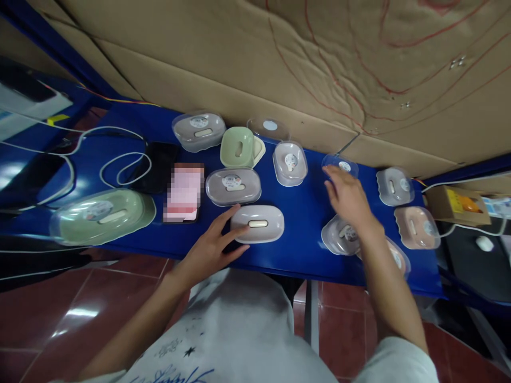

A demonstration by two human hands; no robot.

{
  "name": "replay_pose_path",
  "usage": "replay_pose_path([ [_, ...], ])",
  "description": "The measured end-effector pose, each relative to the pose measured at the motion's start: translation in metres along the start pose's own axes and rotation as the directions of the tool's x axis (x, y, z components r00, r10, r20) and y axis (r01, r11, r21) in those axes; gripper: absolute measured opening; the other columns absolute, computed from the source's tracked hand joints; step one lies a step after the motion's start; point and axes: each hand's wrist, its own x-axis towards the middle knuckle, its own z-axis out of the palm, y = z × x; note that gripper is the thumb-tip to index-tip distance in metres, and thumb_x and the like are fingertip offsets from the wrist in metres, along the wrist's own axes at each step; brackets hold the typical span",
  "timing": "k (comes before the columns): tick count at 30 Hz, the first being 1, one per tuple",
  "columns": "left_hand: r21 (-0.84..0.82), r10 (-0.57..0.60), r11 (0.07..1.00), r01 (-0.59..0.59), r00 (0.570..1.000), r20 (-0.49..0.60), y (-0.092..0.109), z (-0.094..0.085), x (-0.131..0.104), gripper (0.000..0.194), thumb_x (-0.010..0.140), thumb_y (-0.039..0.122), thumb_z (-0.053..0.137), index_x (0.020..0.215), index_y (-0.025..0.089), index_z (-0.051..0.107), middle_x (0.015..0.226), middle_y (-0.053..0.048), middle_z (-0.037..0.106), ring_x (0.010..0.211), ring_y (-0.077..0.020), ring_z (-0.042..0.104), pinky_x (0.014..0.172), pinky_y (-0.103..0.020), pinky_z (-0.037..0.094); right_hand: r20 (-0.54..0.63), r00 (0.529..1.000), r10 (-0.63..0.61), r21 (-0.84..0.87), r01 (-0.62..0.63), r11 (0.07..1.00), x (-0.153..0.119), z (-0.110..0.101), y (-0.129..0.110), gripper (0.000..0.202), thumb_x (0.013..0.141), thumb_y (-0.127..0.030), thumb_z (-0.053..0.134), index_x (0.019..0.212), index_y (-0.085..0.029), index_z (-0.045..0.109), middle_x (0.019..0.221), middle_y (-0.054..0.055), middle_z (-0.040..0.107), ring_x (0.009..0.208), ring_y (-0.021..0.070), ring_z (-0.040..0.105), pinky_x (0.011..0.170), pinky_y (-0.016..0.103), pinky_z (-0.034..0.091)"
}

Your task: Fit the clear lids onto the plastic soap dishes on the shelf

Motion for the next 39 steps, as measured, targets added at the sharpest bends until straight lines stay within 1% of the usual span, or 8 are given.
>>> replay_pose_path([
  [1, -0.023, -0.008, 1.000, 0.008, 1.000, -0.006, 0.000, 0.000, 0.000, 0.040, 0.102, 0.028, 0.072, 0.140, 0.026, 0.060, 0.172, -0.016, 0.036, 0.157, -0.0369, 0.044, 0.119, -0.059, 0.055, 0.055, 0.994, 0.092, -0.060, -0.089, 0.994, 0.013, -0.001, 0.019, 0.063, 0.107, -0.032, 0.049, 0.168, -0.019, 0.039, 0.173, 0.017, 0.040, 0.160, 0.0351, 0.039, 0.125, 0.060, 0.038],
  [4, -0.104, -0.024, 0.994, 0.025, 1.000, 0.010, 0.000, 0.000, 0.000, 0.037, 0.103, 0.026, 0.070, 0.139, 0.026, 0.061, 0.172, -0.014, 0.037, 0.159, -0.0351, 0.042, 0.123, -0.058, 0.051, 0.113, 0.979, 0.168, -0.108, -0.156, 0.982, 0.036, 0.005, 0.056, 0.078, 0.098, -0.039, 0.069, 0.166, -0.016, 0.040, 0.165, 0.026, 0.047, 0.154, 0.0457, 0.043, 0.122, 0.070, 0.033],
  [11, -0.217, -0.159, 0.958, 0.189, 0.976, 0.147, 0.004, -0.008, 0.011, 0.058, 0.097, 0.024, 0.078, 0.148, 0.031, 0.051, 0.169, -0.009, 0.042, 0.155, -0.0312, 0.048, 0.127, -0.055, 0.048, 0.103, 0.994, 0.040, 0.104, -0.050, 0.993, 0.028, 0.015, 0.061, 0.087, 0.090, -0.052, 0.080, 0.163, -0.018, 0.047, 0.167, 0.024, 0.044, 0.151, 0.0415, 0.047, 0.120, 0.059, 0.043],
  [14, -0.231, -0.192, 0.945, 0.233, 0.963, 0.188, 0.007, -0.008, 0.020, 0.079, 0.094, 0.022, 0.081, 0.159, 0.037, 0.039, 0.169, -0.007, 0.043, 0.156, -0.0300, 0.047, 0.128, -0.054, 0.046, 0.047, 0.996, -0.080, 0.230, 0.067, 0.971, 0.010, 0.004, 0.043, 0.070, 0.095, -0.059, 0.073, 0.153, -0.022, 0.060, 0.153, 0.016, 0.062, 0.143, 0.0365, 0.059, 0.122, 0.057, 0.046],
  [19, -0.279, -0.170, 0.933, 0.228, 0.962, 0.214, 0.010, 0.001, 0.031, 0.097, 0.096, 0.021, 0.078, 0.170, 0.041, 0.019, 0.171, -0.011, 0.041, 0.158, -0.0320, 0.045, 0.129, -0.057, 0.043, -0.013, 0.985, -0.174, 0.262, 0.171, 0.950, -0.041, -0.010, -0.018, 0.055, 0.105, -0.054, 0.062, 0.155, -0.032, 0.058, 0.155, 0.009, 0.063, 0.145, 0.0322, 0.059, 0.123, 0.056, 0.048],
  [26, -0.298, -0.150, 0.933, 0.200, 0.972, 0.180, 0.008, 0.010, 0.032, 0.107, 0.096, 0.028, 0.080, 0.174, 0.040, 0.007, 0.174, -0.013, 0.035, 0.160, -0.0342, 0.041, 0.129, -0.058, 0.043, -0.125, 0.906, -0.404, 0.181, 0.421, 0.889, -0.076, 0.029, -0.103, 0.056, 0.109, -0.038, 0.060, 0.163, -0.030, 0.048, 0.166, 0.010, 0.052, 0.153, 0.0306, 0.050, 0.122, 0.057, 0.048],
  [34, -0.274, -0.163, 0.940, 0.203, 0.973, 0.162, 0.006, 0.008, 0.030, 0.094, 0.098, 0.032, 0.078, 0.171, 0.043, 0.021, 0.166, -0.011, 0.042, 0.155, -0.0330, 0.047, 0.128, -0.057, 0.044, -0.191, 0.860, -0.474, -0.006, 0.482, 0.876, -0.086, 0.060, -0.115, 0.083, 0.106, -0.028, 0.065, 0.175, -0.028, 0.018, 0.168, 0.012, 0.048, 0.162, 0.0311, 0.038, 0.132, 0.063, 0.033],
  [39, -0.284, -0.165, 0.936, 0.206, 0.973, 0.160, 0.004, 0.009, 0.028, 0.090, 0.098, 0.035, 0.077, 0.171, 0.042, 0.024, 0.166, -0.009, 0.043, 0.155, -0.0322, 0.048, 0.127, -0.055, 0.045, -0.263, 0.854, -0.448, -0.036, 0.455, 0.890, -0.093, 0.076, -0.117, 0.093, 0.102, -0.028, 0.070, 0.175, -0.030, 0.013, 0.169, 0.012, 0.047, 0.165, 0.0329, 0.031, 0.132, 0.066, 0.034],
])
